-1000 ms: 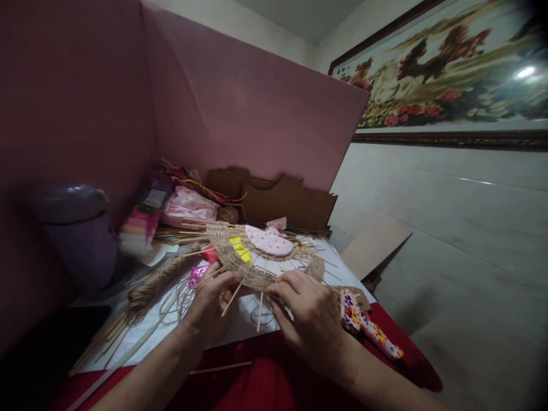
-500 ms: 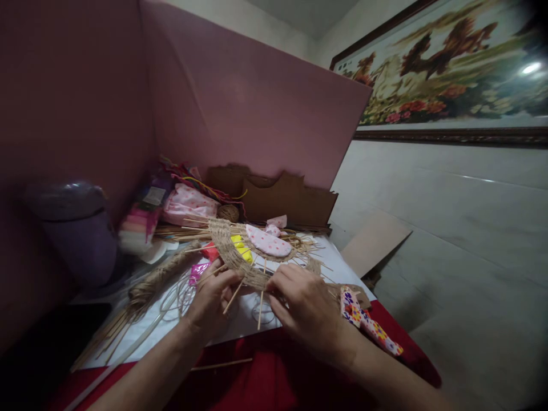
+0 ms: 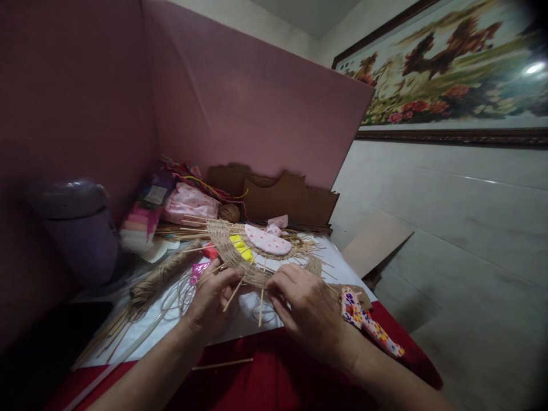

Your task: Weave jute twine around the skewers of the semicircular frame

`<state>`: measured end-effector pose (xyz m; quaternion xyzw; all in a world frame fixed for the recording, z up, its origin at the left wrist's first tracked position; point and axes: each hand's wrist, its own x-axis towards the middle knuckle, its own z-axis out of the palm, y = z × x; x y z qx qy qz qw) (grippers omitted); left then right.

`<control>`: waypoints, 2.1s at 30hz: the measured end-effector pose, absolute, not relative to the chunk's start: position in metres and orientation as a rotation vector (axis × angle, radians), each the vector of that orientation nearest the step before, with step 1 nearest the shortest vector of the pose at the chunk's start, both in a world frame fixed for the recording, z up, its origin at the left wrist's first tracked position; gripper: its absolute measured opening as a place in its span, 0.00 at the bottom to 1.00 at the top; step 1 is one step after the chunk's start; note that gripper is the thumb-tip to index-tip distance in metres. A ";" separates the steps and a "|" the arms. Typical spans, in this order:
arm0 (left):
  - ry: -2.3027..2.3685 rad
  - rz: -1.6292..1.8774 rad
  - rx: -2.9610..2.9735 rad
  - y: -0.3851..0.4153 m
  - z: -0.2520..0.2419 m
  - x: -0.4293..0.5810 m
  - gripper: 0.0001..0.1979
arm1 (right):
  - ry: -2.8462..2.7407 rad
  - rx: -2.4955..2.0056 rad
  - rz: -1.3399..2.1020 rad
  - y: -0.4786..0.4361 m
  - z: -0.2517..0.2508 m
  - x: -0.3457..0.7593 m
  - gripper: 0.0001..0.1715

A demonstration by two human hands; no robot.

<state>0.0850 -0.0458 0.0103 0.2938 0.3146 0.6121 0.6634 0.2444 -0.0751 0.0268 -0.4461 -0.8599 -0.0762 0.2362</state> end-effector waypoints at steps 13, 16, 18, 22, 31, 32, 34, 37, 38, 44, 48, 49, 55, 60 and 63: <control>0.623 1.391 0.852 -0.044 -0.004 0.085 0.19 | -2.496 -1.199 -0.727 -0.062 0.024 0.236 0.04; 0.657 1.376 0.956 -0.048 0.004 0.084 0.19 | -2.441 -1.122 -0.734 -0.058 0.025 0.241 0.06; 0.706 1.396 0.995 -0.048 0.007 0.082 0.20 | -2.408 -1.075 -0.705 -0.055 0.029 0.246 0.09; 0.791 1.511 1.062 -0.043 0.004 0.076 0.16 | -2.352 -1.000 -0.721 -0.050 0.044 0.257 0.12; 0.998 1.956 1.570 -0.049 0.000 0.070 0.07 | -2.258 -0.821 -0.747 -0.056 0.065 0.263 0.11; 0.994 1.947 1.583 -0.049 0.000 0.070 0.07 | -2.210 -0.801 -0.702 -0.056 0.064 0.263 0.11; 0.995 1.919 1.629 -0.049 -0.002 0.070 0.07 | -2.074 -0.763 -0.525 -0.055 0.062 0.263 0.11; 1.002 1.923 1.737 -0.049 -0.006 0.070 0.09 | -1.780 -0.792 -0.160 -0.051 0.053 0.258 0.07; 0.997 1.937 1.767 -0.050 -0.007 0.070 0.09 | -1.678 -0.828 -0.028 -0.049 0.048 0.256 0.04; 0.938 1.905 1.714 -0.051 -0.006 0.071 0.09 | -1.138 -0.779 0.532 -0.035 0.019 0.247 0.10; 0.963 1.878 1.661 -0.049 -0.006 0.071 0.09 | -0.974 -0.734 0.427 -0.035 0.012 0.251 0.10; 0.969 1.873 1.657 -0.049 -0.007 0.071 0.08 | -0.945 -0.726 0.394 -0.036 0.010 0.251 0.10; 0.958 1.895 1.718 -0.050 -0.011 0.073 0.08 | -0.827 -0.715 0.487 -0.038 0.003 0.250 0.11; 0.978 1.917 1.758 -0.053 -0.008 0.072 0.09 | -0.639 -0.581 0.537 -0.035 0.024 0.277 0.13; 1.048 2.047 1.705 -0.058 0.000 0.071 0.09 | -0.632 -0.548 0.667 -0.030 0.033 0.293 0.14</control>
